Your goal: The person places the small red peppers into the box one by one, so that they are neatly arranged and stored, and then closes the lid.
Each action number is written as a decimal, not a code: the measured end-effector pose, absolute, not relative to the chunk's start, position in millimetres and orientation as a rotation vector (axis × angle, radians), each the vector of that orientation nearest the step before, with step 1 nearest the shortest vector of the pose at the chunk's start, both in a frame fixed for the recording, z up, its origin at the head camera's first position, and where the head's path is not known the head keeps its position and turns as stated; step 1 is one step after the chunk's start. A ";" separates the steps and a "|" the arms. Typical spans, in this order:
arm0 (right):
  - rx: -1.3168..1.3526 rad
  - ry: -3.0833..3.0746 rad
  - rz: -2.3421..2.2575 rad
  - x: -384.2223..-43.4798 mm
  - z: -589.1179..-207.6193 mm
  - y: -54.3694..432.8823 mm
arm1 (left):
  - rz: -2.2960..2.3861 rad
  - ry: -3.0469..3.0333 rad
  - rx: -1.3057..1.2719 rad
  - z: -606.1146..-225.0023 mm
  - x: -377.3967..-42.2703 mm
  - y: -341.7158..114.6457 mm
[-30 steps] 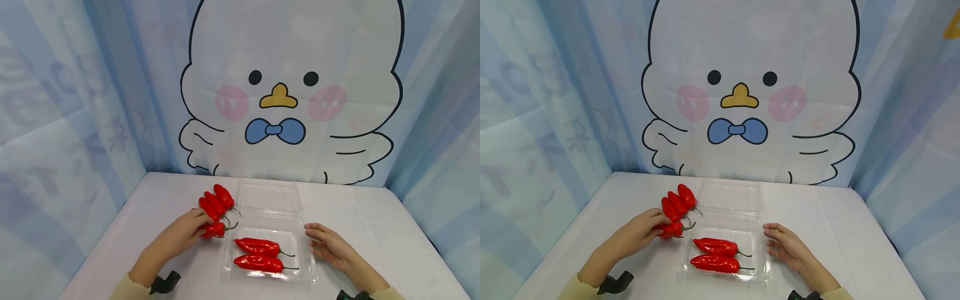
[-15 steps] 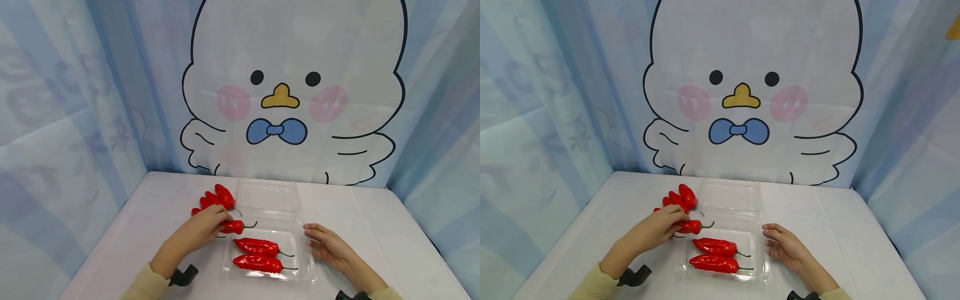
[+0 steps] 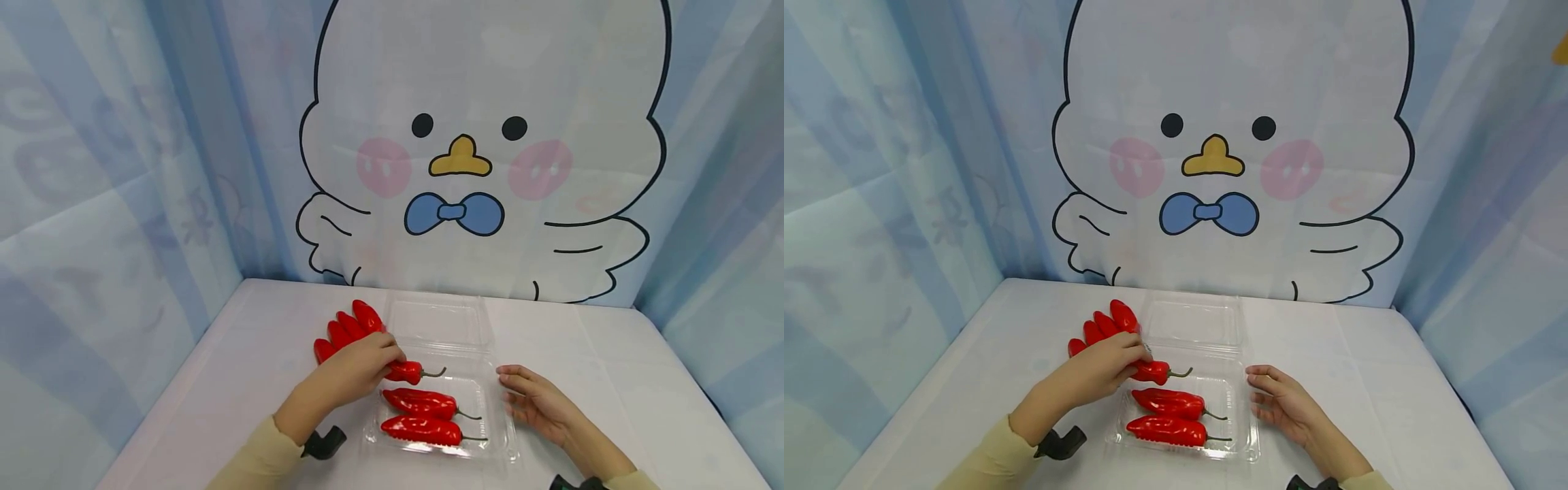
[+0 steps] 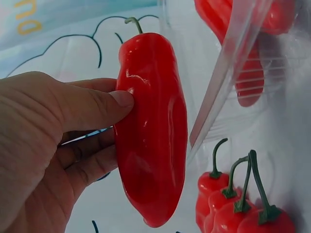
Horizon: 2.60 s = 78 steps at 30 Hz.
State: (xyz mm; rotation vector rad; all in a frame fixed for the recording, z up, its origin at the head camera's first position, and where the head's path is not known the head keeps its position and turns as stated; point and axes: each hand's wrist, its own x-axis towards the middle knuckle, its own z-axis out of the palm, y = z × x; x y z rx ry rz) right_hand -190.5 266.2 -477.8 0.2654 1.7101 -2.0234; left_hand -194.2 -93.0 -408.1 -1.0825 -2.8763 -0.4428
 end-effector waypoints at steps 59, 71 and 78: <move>0.261 1.696 -2.029 -190.2 -473.3 265.1 | -0.362 -3.057 -1.279 -424.8 -207.8 -36.3; 0.293 1.718 -2.018 -190.1 -474.1 263.8 | -0.315 -3.059 -1.253 -425.6 -204.2 -42.4; 0.318 1.727 -2.019 -190.1 -473.9 263.1 | -0.335 -3.086 -1.215 -426.7 -201.1 -47.5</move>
